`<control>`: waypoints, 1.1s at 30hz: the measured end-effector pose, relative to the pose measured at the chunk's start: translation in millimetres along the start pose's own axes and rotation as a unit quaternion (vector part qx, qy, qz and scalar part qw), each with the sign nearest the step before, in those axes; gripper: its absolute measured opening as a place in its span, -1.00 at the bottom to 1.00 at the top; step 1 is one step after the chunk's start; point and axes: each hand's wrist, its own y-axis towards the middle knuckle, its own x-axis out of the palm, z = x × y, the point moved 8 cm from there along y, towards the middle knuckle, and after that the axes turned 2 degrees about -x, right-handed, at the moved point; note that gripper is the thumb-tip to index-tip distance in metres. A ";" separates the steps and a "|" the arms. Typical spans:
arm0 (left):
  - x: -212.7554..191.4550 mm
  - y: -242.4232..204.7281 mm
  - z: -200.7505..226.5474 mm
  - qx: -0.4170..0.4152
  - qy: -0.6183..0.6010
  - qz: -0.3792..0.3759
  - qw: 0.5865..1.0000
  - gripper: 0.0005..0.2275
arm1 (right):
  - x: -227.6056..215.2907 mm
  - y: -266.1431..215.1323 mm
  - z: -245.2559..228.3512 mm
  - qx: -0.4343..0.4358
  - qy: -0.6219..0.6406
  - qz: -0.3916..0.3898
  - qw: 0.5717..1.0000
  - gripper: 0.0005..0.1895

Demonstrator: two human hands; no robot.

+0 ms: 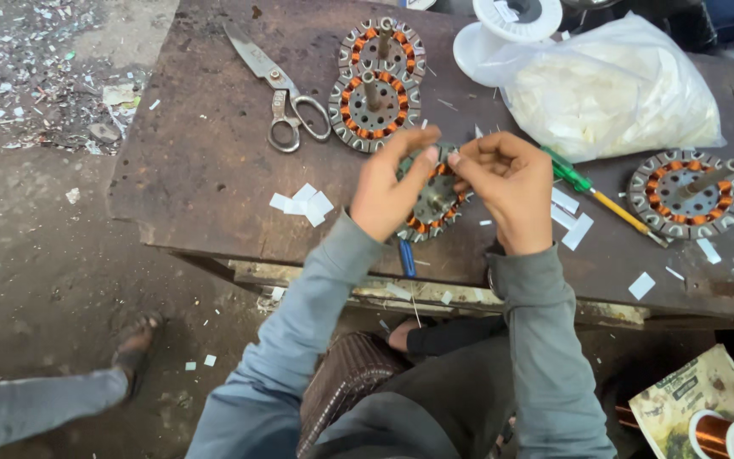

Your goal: The person cuts small white rectangular pieces from a strip using scissors and places them into the slots of a circular motor stator. They repeat this process, cutting and inserting the pieces into the stator's winding slots.

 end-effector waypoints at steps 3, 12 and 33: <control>6.6 -8.9 -13.8 -0.071 -0.032 -0.009 0.997 -0.76 | -3.0 2.3 6.9 0.029 -0.020 0.025 0.999 -0.85; -1.1 -10.3 3.9 -0.028 -0.013 0.010 0.999 -0.78 | 6.9 12.7 -24.3 0.034 -0.327 0.001 0.945 -0.82; 4.9 12.1 -12.8 -0.036 0.025 -0.001 0.999 -0.77 | -1.4 3.8 13.4 0.035 -0.188 -0.020 0.981 -0.74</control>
